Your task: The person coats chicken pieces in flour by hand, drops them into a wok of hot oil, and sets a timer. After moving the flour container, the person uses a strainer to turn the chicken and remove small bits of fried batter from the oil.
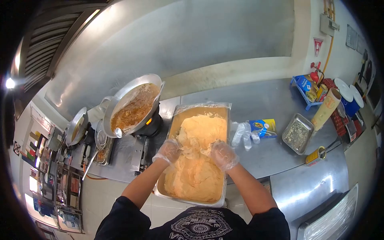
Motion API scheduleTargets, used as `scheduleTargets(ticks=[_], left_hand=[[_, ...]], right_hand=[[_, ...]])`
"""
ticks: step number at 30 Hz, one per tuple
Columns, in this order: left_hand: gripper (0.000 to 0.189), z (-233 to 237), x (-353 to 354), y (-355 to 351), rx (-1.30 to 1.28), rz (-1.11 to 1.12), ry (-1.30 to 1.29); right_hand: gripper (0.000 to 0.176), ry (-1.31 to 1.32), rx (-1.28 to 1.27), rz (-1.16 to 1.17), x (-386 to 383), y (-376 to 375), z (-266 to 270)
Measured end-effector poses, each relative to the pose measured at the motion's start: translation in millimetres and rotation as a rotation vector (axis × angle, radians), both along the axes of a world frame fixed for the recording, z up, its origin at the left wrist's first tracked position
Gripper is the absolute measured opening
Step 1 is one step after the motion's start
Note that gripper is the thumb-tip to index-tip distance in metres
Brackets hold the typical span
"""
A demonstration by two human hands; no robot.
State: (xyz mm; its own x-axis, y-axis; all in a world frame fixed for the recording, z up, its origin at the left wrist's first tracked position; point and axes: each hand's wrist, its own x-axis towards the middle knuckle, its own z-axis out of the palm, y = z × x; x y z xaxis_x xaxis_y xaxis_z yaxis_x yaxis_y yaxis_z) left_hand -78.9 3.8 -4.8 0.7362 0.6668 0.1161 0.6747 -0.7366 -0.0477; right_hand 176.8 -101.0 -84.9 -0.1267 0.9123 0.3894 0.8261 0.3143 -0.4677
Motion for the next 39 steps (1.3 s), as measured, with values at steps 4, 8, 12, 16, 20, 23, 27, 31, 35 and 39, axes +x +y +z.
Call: scheduleTargets(ticks=[4,8,12,16,20,23,27,31,35,39], left_hand=[[0.007,23.7,-3.8,-16.4,0.006,-0.118,-0.132],[0.007,48.6,-7.5,-17.3,0.080,-0.155,-0.135],[0.005,51.3,-21.9,-22.0,0.023,-0.178,-0.254],[0.006,65.5,-28.9,-26.2,-0.089,-0.182,-0.352],[0.016,69.4,-32.8,-25.0,-0.158,-0.154,-0.297],[0.016,71.0,-34.3,-26.2,-0.165,-0.158,-0.286],[0.017,69.9,-35.7,-27.0,-0.166,-0.149,-0.328],[0.012,71.1,-30.2,-31.9,-0.122,-0.165,-0.312],[0.008,71.6,-25.8,-34.6,-0.061,-0.137,-0.219],[0.010,103.7,-32.0,-32.6,-0.091,-0.142,-0.166]], right_hand=[[0.019,-0.023,-0.162,0.095,2.8,-15.2,34.4],[0.022,0.046,0.085,0.340,-2.1,-38.9,99.0],[0.027,-0.210,0.057,0.280,-4.8,-49.1,105.2],[0.023,0.831,-0.656,-0.179,-0.5,-44.7,72.6],[0.026,1.221,-0.745,-0.194,13.2,-39.4,60.8],[0.028,1.295,-0.765,-0.157,10.1,-39.9,65.9],[0.024,1.314,-0.814,-0.216,5.2,-39.8,74.4],[0.017,0.676,-0.742,-0.225,-8.3,-45.1,102.3],[0.018,0.324,-0.595,-0.131,-10.8,-46.2,95.4],[0.021,0.187,-0.534,-0.238,-12.6,-44.4,103.3]])
